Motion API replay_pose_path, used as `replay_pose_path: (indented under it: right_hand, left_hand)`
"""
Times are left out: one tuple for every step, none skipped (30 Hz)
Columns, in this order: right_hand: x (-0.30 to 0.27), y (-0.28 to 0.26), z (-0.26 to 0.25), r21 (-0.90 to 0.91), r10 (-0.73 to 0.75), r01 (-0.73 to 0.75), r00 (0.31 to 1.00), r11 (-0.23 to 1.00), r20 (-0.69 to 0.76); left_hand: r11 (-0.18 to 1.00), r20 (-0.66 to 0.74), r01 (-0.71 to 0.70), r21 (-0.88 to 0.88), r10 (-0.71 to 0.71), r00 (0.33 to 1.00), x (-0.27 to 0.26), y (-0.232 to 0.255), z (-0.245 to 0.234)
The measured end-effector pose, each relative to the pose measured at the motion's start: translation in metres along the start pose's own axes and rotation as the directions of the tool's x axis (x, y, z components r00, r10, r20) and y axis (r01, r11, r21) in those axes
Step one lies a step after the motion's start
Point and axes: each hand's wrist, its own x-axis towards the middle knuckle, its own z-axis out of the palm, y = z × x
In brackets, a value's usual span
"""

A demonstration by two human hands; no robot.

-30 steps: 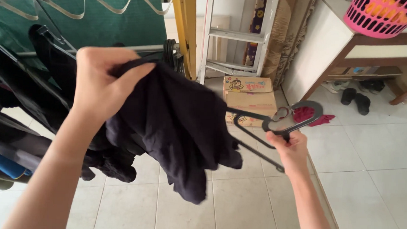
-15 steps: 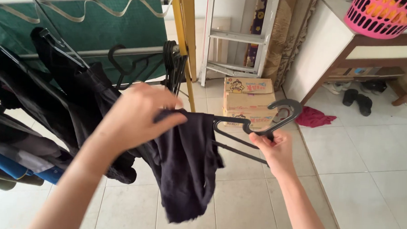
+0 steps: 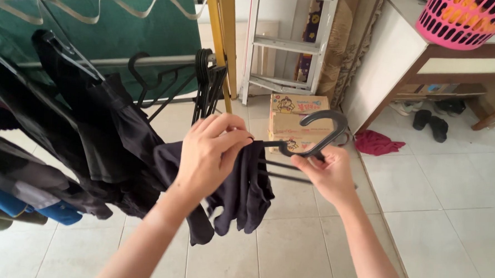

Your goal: Hanging clothes from a laundry basket onto a drying rack using hangers.

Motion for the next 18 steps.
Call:
replay_pose_path:
  right_hand:
    - [0.002, 0.002, 0.003, 0.054, 0.02, -0.021, 1.0, 0.998, 0.004]
    - [0.0, 0.004, 0.006, 0.109, 0.048, -0.049, 0.999, 0.993, 0.015]
    - [-0.001, -0.001, 0.009, 0.11, 0.051, -0.053, 0.999, 0.993, 0.017]
    - [-0.001, -0.006, 0.012, 0.136, 0.039, -0.04, 0.999, 0.99, 0.012]
    - [-0.001, -0.012, 0.015, 0.163, 0.026, -0.027, 1.0, 0.986, 0.008]
    - [-0.001, -0.009, 0.015, 0.163, 0.024, -0.024, 1.0, 0.986, 0.007]
    - [0.0, -0.006, 0.015, 0.198, 0.056, -0.051, 0.998, 0.979, -0.022]
    - [-0.002, -0.004, 0.015, 0.233, 0.093, -0.08, 0.994, 0.969, -0.048]
    - [-0.002, -0.026, 0.018, 0.233, 0.095, -0.082, 0.994, 0.969, -0.046]
    - [-0.002, -0.048, 0.021, 0.087, -0.017, 0.032, 0.986, 0.996, -0.168]
    - [-0.002, -0.069, 0.025, -0.074, -0.144, 0.128, 0.952, 0.989, -0.269]
    - [-0.008, -0.067, 0.029, -0.073, -0.144, 0.129, 0.952, 0.989, -0.269]
    - [-0.014, -0.064, 0.033, -0.273, -0.329, 0.238, 0.871, 0.932, -0.364]
    - [-0.02, -0.06, 0.037, -0.475, -0.514, 0.306, 0.754, 0.825, -0.409]
    - [-0.032, -0.043, 0.045, -0.477, -0.514, 0.304, 0.754, 0.825, -0.409]
    - [-0.044, -0.026, 0.054, -0.414, -0.453, 0.282, 0.793, 0.865, -0.408]
    - [-0.056, -0.009, 0.063, -0.35, -0.391, 0.256, 0.829, 0.901, -0.4]
    - [-0.058, -0.01, 0.07, -0.349, -0.39, 0.256, 0.83, 0.901, -0.398]
  left_hand:
    - [0.998, -0.055, 0.032, -0.05, -0.035, 0.998, 0.002, 0.004, 0.003]
    - [0.992, -0.103, 0.069, -0.103, -0.079, 0.992, 0.001, 0.009, 0.006]
    - [0.992, -0.1, 0.071, -0.104, -0.082, 0.992, 0.005, 0.011, 0.003]
    - [0.995, -0.077, 0.044, -0.086, -0.05, 0.996, 0.01, 0.013, 0.0]
    - [0.997, -0.053, 0.015, -0.07, -0.019, 0.998, 0.014, 0.015, -0.003]
    - [0.998, -0.054, 0.014, -0.068, -0.017, 0.998, 0.014, 0.01, -0.006]
    - [0.997, 0.076, 0.051, 0.058, -0.056, 0.996, 0.015, 0.006, -0.008]
    - [0.98, 0.202, 0.073, 0.186, -0.111, 0.973, 0.014, 0.003, -0.01]
    - [0.98, 0.203, 0.075, 0.186, -0.113, 0.973, 0.008, 0.002, -0.009]
    - [0.972, 0.172, 0.117, 0.202, -0.153, 0.973, 0.003, 0.0, -0.007]
    - [0.963, 0.141, 0.159, 0.217, -0.192, 0.971, -0.002, -0.001, -0.006]
    - [0.963, 0.141, 0.158, 0.217, -0.192, 0.971, -0.006, 0.0, -0.008]
    - [0.955, 0.077, 0.199, 0.222, -0.221, 0.972, -0.009, 0.001, -0.01]
    - [0.946, 0.013, 0.238, 0.22, -0.247, 0.969, -0.013, 0.002, -0.012]
    - [0.947, 0.014, 0.237, 0.216, -0.246, 0.969, -0.015, 0.002, -0.013]
    - [0.931, -0.009, 0.279, 0.236, -0.285, 0.959, -0.018, 0.002, -0.015]
    - [0.913, -0.033, 0.32, 0.254, -0.323, 0.946, -0.021, 0.001, -0.018]
    - [0.912, -0.033, 0.323, 0.254, -0.325, 0.945, -0.023, -0.001, -0.019]
